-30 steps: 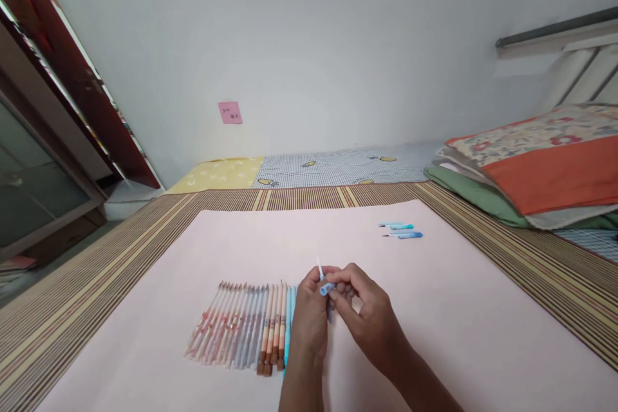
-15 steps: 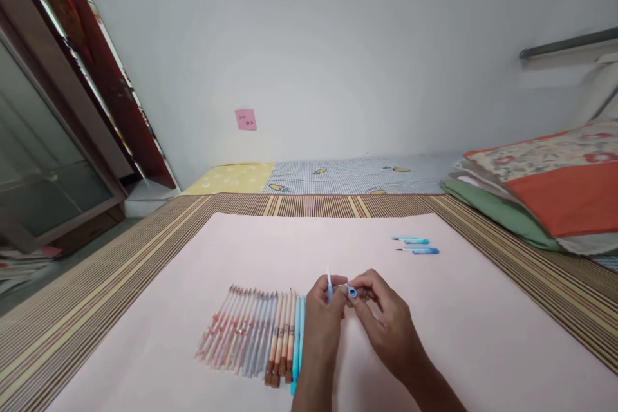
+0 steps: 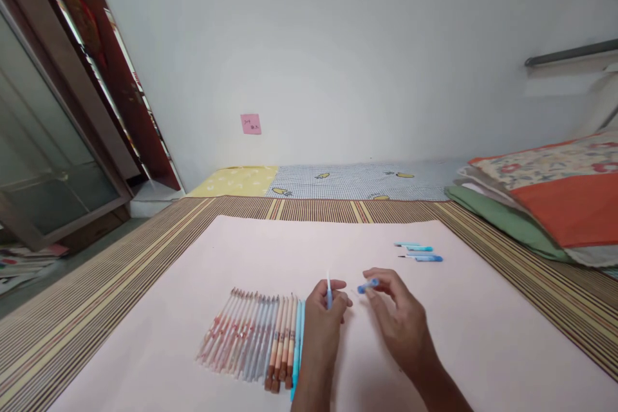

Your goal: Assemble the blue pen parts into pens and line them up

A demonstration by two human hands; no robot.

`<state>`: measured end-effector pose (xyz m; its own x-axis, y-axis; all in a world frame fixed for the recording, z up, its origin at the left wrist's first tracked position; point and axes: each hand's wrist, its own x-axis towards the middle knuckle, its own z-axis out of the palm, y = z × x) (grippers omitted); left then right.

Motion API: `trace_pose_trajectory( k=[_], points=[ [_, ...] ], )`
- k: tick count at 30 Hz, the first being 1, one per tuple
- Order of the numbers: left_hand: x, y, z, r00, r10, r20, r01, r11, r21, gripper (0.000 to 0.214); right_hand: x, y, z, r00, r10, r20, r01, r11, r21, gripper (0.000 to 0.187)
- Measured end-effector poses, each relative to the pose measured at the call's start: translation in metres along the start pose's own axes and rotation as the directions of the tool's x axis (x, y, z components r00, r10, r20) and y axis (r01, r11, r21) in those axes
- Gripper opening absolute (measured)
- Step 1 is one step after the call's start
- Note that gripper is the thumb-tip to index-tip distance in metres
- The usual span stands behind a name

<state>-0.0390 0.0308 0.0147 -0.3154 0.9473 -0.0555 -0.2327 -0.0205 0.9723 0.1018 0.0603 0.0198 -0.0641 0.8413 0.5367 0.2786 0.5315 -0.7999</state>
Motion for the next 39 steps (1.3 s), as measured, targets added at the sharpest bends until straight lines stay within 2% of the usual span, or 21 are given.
trace_pose_trajectory(
  k=[2,3,6,9,14,17,19,21,24,28,35,39],
  points=[
    [0.001,-0.001,-0.002,1.000,-0.002,-0.021,0.002,1.000,0.015,0.027,0.006,0.011,-0.013,0.977,0.207,-0.048,-0.205,0.978,0.034,0.023],
    [0.002,-0.002,-0.003,0.999,-0.002,-0.034,0.002,1.000,0.016,0.027,0.009,0.017,-0.021,0.959,0.280,-0.034,-0.280,0.960,0.025,0.025],
    [0.005,-0.004,-0.005,0.999,-0.004,-0.035,0.004,1.000,-0.010,0.028,0.015,0.029,-0.037,0.938,0.346,0.032,-0.342,0.935,-0.092,0.027],
    [0.005,-0.006,-0.003,1.000,-0.011,-0.015,0.010,1.000,-0.023,0.029,0.016,0.027,-0.043,0.929,0.363,0.076,-0.356,0.930,-0.094,0.025],
    [-0.001,-0.005,0.005,0.997,0.027,0.069,-0.025,0.999,-0.036,0.037,0.012,-0.001,-0.034,0.883,0.332,0.331,-0.368,0.929,0.049,0.023],
    [-0.005,-0.003,0.006,0.995,0.046,0.092,-0.043,0.998,-0.035,0.032,0.011,-0.012,-0.031,0.870,0.284,0.403,-0.347,0.933,0.093,0.022],
    [-0.005,0.000,0.005,0.998,0.043,0.050,-0.041,0.998,-0.044,0.031,0.013,-0.012,-0.030,0.877,0.290,0.383,-0.369,0.917,0.150,0.026],
    [-0.005,0.002,0.003,0.999,0.033,0.004,-0.033,0.997,-0.066,0.031,0.014,-0.010,-0.031,0.893,0.322,0.313,-0.396,0.894,0.211,0.033],
    [-0.005,0.005,0.001,0.999,0.031,0.009,-0.030,0.996,-0.084,0.032,0.015,-0.007,-0.032,0.901,0.345,0.263,-0.407,0.883,0.234,0.035],
    [-0.005,0.006,0.000,0.998,0.053,0.032,-0.051,0.997,-0.060,0.031,0.014,-0.011,-0.032,0.900,0.321,0.296,-0.392,0.892,0.223,0.032],
    [-0.009,0.008,-0.001,0.998,0.062,0.019,-0.062,0.998,0.013,0.027,0.016,-0.006,-0.033,0.928,0.282,0.245,-0.343,0.903,0.258,0.033],
    [-0.012,0.009,0.000,0.996,0.075,0.042,-0.077,0.996,0.048,0.024,0.014,-0.003,-0.028,0.897,0.285,0.339,-0.392,0.867,0.308,0.038]
  ],
)
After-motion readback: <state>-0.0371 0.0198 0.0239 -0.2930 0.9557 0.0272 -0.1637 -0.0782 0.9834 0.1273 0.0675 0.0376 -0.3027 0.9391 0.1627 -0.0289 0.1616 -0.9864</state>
